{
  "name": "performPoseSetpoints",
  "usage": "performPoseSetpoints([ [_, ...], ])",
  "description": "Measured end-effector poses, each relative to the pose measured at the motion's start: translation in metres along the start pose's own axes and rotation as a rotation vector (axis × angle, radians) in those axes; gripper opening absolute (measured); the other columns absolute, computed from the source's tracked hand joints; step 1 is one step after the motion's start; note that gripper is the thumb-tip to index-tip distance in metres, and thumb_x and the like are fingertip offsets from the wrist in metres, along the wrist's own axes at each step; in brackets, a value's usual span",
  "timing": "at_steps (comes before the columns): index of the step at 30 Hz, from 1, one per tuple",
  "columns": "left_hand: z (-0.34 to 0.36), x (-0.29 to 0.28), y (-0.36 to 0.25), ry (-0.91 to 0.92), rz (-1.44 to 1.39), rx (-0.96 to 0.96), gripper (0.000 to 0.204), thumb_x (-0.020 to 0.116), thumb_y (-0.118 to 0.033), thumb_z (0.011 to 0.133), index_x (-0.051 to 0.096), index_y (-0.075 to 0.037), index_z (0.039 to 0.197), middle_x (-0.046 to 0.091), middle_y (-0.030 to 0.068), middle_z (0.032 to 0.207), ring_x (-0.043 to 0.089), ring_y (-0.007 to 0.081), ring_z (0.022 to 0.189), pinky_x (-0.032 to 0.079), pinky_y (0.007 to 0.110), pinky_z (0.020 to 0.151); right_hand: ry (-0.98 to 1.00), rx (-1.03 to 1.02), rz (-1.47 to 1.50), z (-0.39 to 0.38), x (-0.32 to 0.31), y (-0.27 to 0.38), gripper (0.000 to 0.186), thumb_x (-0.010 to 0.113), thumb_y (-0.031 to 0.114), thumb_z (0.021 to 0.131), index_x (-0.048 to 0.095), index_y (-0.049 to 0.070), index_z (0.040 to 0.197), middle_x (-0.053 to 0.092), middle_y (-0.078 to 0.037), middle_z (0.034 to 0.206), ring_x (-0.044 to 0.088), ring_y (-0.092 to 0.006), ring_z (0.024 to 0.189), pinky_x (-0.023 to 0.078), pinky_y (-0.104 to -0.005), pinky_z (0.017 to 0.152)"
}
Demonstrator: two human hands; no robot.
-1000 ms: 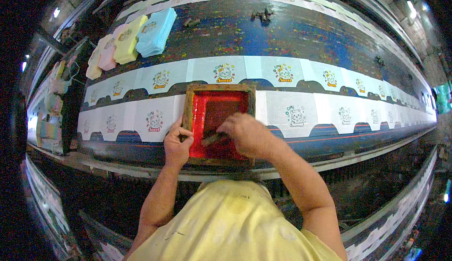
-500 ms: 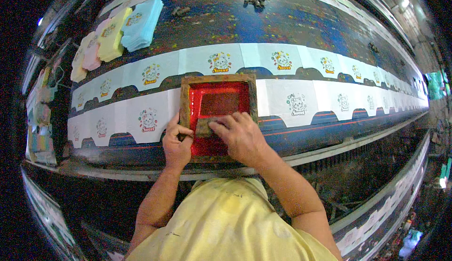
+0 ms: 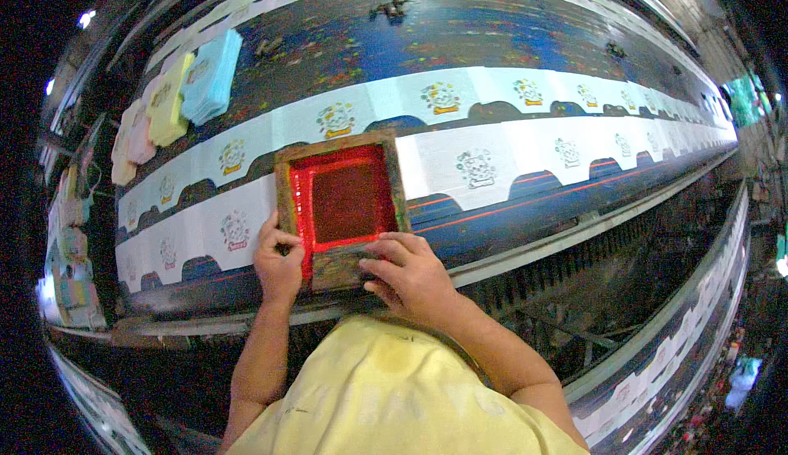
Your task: The person uses a wooden screen-printing frame with red ink to repeatedly print a pattern onto a long roll of white fabric laid out on a table. The person holds the frame with both hands and drags a squeegee across the screen to transfer ink onto the fabric, repeating the motion along the length of the roll.
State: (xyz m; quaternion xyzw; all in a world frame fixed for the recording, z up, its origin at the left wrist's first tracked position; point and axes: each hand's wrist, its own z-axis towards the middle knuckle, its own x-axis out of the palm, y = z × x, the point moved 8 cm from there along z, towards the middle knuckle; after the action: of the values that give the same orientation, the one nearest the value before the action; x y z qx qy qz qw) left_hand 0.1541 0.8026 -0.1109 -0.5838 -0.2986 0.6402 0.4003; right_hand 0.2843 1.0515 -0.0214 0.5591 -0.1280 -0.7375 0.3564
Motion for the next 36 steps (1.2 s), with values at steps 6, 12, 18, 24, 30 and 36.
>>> performPoseSetpoints([
  [6,-0.014,0.033,-0.043,-0.058,-0.171,0.120,0.019,0.076,0.012,0.084,0.070,-0.006,0.084,0.060,0.0332,0.167,0.057,0.0436,0.160,0.040,0.052,0.132,-0.299,0.357,0.278,-0.064,-0.053,-0.074,0.035,0.087,0.008,0.097,0.080,0.004,0.131,0.076,-0.019,0.139,0.069,-0.0413,0.136,0.055,-0.0534,0.117],
  [12,-0.026,0.140,-0.096,-0.060,-0.240,0.144,0.017,0.076,0.012,0.084,0.072,-0.005,0.087,0.061,0.0320,0.166,0.059,0.0427,0.156,0.042,0.051,0.131,-0.405,0.338,0.227,-0.119,-0.117,-0.133,0.039,0.088,0.006,0.094,0.080,0.005,0.132,0.079,-0.017,0.139,0.068,-0.0418,0.138,0.051,-0.0544,0.124],
  [18,-0.031,0.223,-0.121,0.030,-0.413,0.004,0.018,0.075,0.015,0.083,0.072,-0.002,0.089,0.053,0.0311,0.175,0.058,0.0370,0.158,0.046,0.046,0.128,-0.350,0.297,0.244,-0.153,-0.177,-0.183,0.042,0.088,0.006,0.092,0.079,0.006,0.133,0.078,-0.016,0.141,0.065,-0.0424,0.142,0.047,-0.0571,0.128],
  [24,-0.033,0.233,-0.123,0.035,-0.490,-0.146,0.020,0.076,0.017,0.083,0.071,-0.001,0.090,0.049,0.0312,0.178,0.062,0.0314,0.152,0.051,0.041,0.121,-0.303,0.265,0.281,-0.162,-0.192,-0.196,0.040,0.087,0.004,0.092,0.080,0.006,0.131,0.077,-0.015,0.142,0.064,-0.0438,0.144,0.048,-0.0569,0.127],
  [30,-0.034,0.236,-0.119,0.021,-0.500,-0.187,0.019,0.079,0.014,0.083,0.073,-0.003,0.088,0.049,0.0311,0.179,0.070,0.0194,0.135,0.056,0.032,0.105,-0.367,0.252,0.197,-0.160,-0.191,-0.192,0.036,0.085,0.003,0.093,0.081,0.005,0.129,0.077,-0.016,0.139,0.065,-0.0450,0.142,0.051,-0.0563,0.122],
  [36,-0.034,0.237,-0.118,0.024,-0.424,-0.170,0.016,0.079,0.011,0.083,0.074,-0.003,0.086,0.056,0.0321,0.173,0.069,0.0256,0.143,0.055,0.035,0.110,-0.324,0.110,0.082,-0.139,-0.193,-0.162,0.034,0.086,0.003,0.092,0.080,0.005,0.125,0.078,-0.016,0.133,0.070,-0.0434,0.134,0.057,-0.0546,0.115],
])
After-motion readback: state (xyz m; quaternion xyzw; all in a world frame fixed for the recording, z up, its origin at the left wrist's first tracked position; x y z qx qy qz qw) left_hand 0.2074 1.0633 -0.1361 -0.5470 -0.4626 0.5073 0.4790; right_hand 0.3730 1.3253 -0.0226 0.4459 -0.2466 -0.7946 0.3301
